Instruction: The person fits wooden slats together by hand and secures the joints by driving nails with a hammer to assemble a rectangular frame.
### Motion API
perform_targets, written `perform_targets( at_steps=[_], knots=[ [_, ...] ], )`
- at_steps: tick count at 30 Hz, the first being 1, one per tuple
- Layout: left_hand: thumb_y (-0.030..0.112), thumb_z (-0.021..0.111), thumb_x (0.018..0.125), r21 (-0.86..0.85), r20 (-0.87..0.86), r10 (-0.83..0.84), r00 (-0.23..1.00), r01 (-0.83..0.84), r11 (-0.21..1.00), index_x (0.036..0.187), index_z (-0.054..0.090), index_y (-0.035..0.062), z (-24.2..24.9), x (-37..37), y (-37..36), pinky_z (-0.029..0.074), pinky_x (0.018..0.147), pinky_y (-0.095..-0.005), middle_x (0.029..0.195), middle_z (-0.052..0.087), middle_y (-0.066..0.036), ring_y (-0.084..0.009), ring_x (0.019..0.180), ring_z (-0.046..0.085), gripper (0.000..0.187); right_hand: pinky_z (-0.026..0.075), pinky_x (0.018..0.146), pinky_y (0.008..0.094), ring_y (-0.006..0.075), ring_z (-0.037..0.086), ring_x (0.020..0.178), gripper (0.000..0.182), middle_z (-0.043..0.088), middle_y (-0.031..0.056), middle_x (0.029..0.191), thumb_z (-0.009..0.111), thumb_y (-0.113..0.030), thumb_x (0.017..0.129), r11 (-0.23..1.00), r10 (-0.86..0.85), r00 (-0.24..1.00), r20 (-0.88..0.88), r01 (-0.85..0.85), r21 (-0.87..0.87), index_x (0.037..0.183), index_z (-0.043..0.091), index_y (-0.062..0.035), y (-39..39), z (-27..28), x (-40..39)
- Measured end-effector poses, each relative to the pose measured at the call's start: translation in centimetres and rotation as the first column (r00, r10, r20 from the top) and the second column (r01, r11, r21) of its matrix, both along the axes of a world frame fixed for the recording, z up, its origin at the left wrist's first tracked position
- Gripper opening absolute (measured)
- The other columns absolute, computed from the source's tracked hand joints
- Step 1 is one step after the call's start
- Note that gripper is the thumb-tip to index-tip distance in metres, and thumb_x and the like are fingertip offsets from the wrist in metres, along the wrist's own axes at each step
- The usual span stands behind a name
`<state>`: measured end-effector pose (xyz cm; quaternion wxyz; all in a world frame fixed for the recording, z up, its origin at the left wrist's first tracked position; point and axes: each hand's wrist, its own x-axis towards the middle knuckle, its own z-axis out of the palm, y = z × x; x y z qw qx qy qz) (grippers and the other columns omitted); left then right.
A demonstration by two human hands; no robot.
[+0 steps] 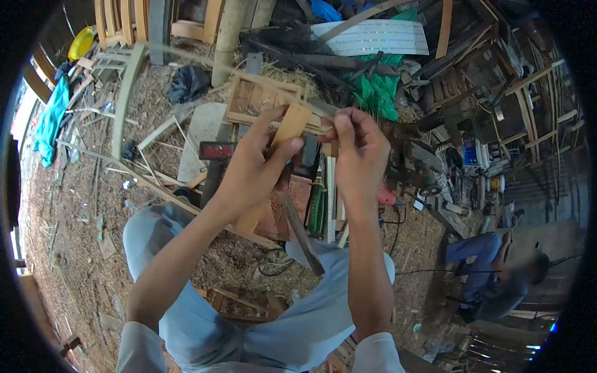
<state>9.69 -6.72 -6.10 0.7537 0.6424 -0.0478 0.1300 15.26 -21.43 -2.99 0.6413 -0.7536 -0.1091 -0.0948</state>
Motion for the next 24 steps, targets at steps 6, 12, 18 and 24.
perform_targets(
  at_steps=[6,12,18,24],
  knots=[
    [0.013,0.062,0.096,-0.017,-0.226,-0.119,0.967,0.118,0.993,0.132,0.046,-0.0006,2.5,-0.6,0.6,0.043,0.043,-0.0248,0.084,0.063,-0.009,-0.0087,0.051,0.056,0.042,0.058,0.072,0.031,0.0183,0.066,0.076,0.024,0.065,0.0112,0.083,0.062,-0.015,0.096,0.978,0.04,0.984,-0.171,-0.003,0.21,0.107,0.062,0.0068,-0.7,0.6,0.6],
    [0.011,0.064,0.094,0.016,-0.145,-0.04,0.989,0.043,0.999,0.131,0.05,-0.0024,1.7,-0.3,0.8,0.044,0.045,-0.0251,0.086,0.063,-0.009,-0.0081,0.055,0.056,0.042,0.058,0.072,0.0309,0.0194,0.067,0.077,0.024,0.065,0.0114,0.084,0.064,-0.014,0.095,0.972,0.1,0.975,-0.199,-0.053,0.23,0.107,0.062,0.0064,-0.3,0.7,0.4],
    [0.011,0.063,0.094,-0.052,-0.108,-0.064,0.992,0.058,0.997,0.134,0.048,-0.0042,1.5,-0.2,1.1,0.046,0.045,-0.0252,0.089,0.064,-0.009,-0.0082,0.055,0.056,0.046,0.058,0.074,0.0309,0.0184,0.067,0.079,0.022,0.064,0.01,0.082,0.063,-0.013,0.095,0.969,0.111,0.976,-0.187,-0.065,0.237,0.107,0.062,0.0058,-0.1,0.5,0.3],
    [0.015,0.063,0.096,0.065,-0.068,0.012,0.998,-0.008,0.998,0.135,0.048,-0.0043,1.0,0.0,1.1,0.048,0.045,-0.0246,0.094,0.065,-0.011,-0.0098,0.056,0.06,0.047,0.058,0.076,0.0308,0.0177,0.066,0.079,0.022,0.064,0.0095,0.082,0.063,-0.015,0.096,0.972,0.127,0.979,-0.159,-0.091,0.216,0.105,0.062,0.0054,-0.1,0.6,0.2]
  ],
)
